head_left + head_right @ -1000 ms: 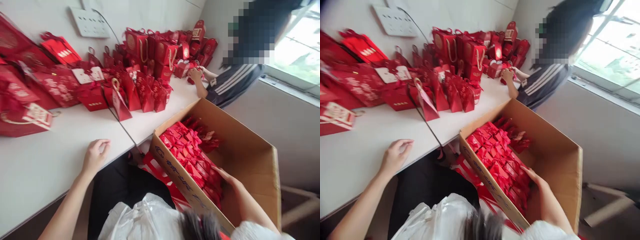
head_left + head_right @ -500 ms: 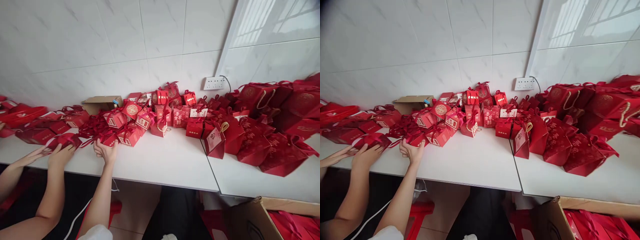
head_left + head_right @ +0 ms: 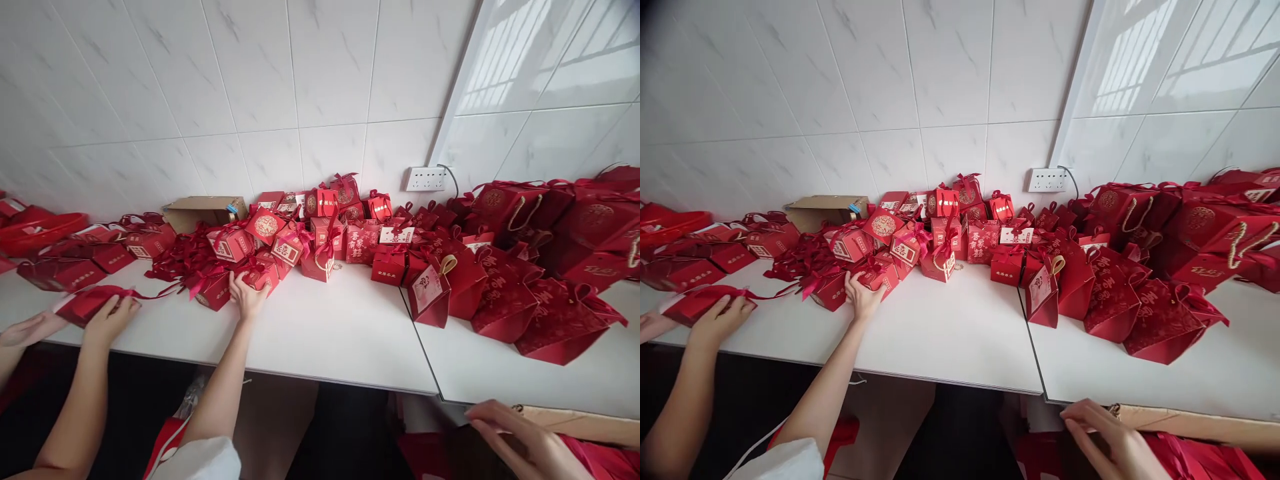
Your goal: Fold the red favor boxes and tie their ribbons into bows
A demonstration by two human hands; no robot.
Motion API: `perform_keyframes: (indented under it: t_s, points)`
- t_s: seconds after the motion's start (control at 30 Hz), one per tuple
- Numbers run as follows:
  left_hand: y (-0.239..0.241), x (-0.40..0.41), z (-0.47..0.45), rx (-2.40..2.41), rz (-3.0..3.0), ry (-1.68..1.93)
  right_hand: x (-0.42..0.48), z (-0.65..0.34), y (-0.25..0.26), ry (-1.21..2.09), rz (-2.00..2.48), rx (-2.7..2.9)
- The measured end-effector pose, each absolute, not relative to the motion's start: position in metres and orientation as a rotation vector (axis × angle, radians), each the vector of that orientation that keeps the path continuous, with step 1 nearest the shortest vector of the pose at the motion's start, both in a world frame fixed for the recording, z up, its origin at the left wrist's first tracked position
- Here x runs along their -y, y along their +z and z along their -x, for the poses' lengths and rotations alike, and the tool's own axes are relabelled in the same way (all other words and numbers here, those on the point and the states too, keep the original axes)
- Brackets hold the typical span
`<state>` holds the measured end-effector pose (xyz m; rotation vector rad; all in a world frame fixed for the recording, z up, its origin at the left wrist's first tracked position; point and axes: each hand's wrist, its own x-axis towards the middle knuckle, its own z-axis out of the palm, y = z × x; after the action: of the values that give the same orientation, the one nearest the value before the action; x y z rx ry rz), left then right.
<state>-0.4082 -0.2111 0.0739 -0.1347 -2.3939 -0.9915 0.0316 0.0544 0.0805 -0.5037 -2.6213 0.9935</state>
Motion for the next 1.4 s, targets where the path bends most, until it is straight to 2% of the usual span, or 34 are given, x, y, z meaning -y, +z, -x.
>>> perform_keyframes:
  t_s: [0.13, 0.27, 0.47, 0.6, 0.67, 0.77, 0.87, 0.97, 1.07, 1.17, 1.33, 1.4]
  points:
    - [0.071, 0.214, 0.383, 2.403, 0.316, -1.050, -0.034, -0.014, 0.085, 1.122, 0.424, 2.743]
    - [0.055, 0.189, 0.315, 2.314, 0.657, -1.137, -0.020, 0.008, 0.082, 1.222, 0.363, 2.757]
    - [0.038, 0.120, 0.194, 2.184, 1.100, -1.241, -0.010, 0.044, 0.071, 1.095, 0.376, 2.599]
    - [0.038, 0.100, 0.159, 2.098, 1.478, -1.345, -0.019, 0.053, 0.077, 1.087, 0.535, 2.422]
    - [0.039, 0.097, 0.161, 2.014, 1.667, -1.459, -0.030, 0.047, 0.085, 1.276, 0.670, 2.254]
    - [0.041, 0.094, 0.178, 2.059, 1.721, -1.493, -0.048, 0.025, 0.099, 1.863, 0.800, 1.779]
    - [0.038, 0.086, 0.193, 2.210, 1.793, -1.128, -0.056, -0.002, 0.112, 2.225, 0.759, 1.292]
    - [0.030, 0.077, 0.198, 2.217, 1.967, -0.811, -0.051, -0.025, 0.119, 2.263, 0.741, 1.150]
    - [0.023, 0.074, 0.199, 2.203, 2.069, -0.652, -0.044, -0.044, 0.122, 2.172, 0.803, 1.153]
    - [0.020, 0.075, 0.201, 2.202, 2.097, -0.576, -0.048, -0.068, 0.121, 1.919, 0.868, 1.208]
    - [0.020, 0.073, 0.204, 2.168, 2.105, -0.555, -0.075, -0.135, 0.099, 0.932, 1.096, 1.315]
    - [0.019, 0.072, 0.204, 2.145, 2.106, -0.582, -0.081, -0.167, 0.081, 0.635, 1.261, 1.382]
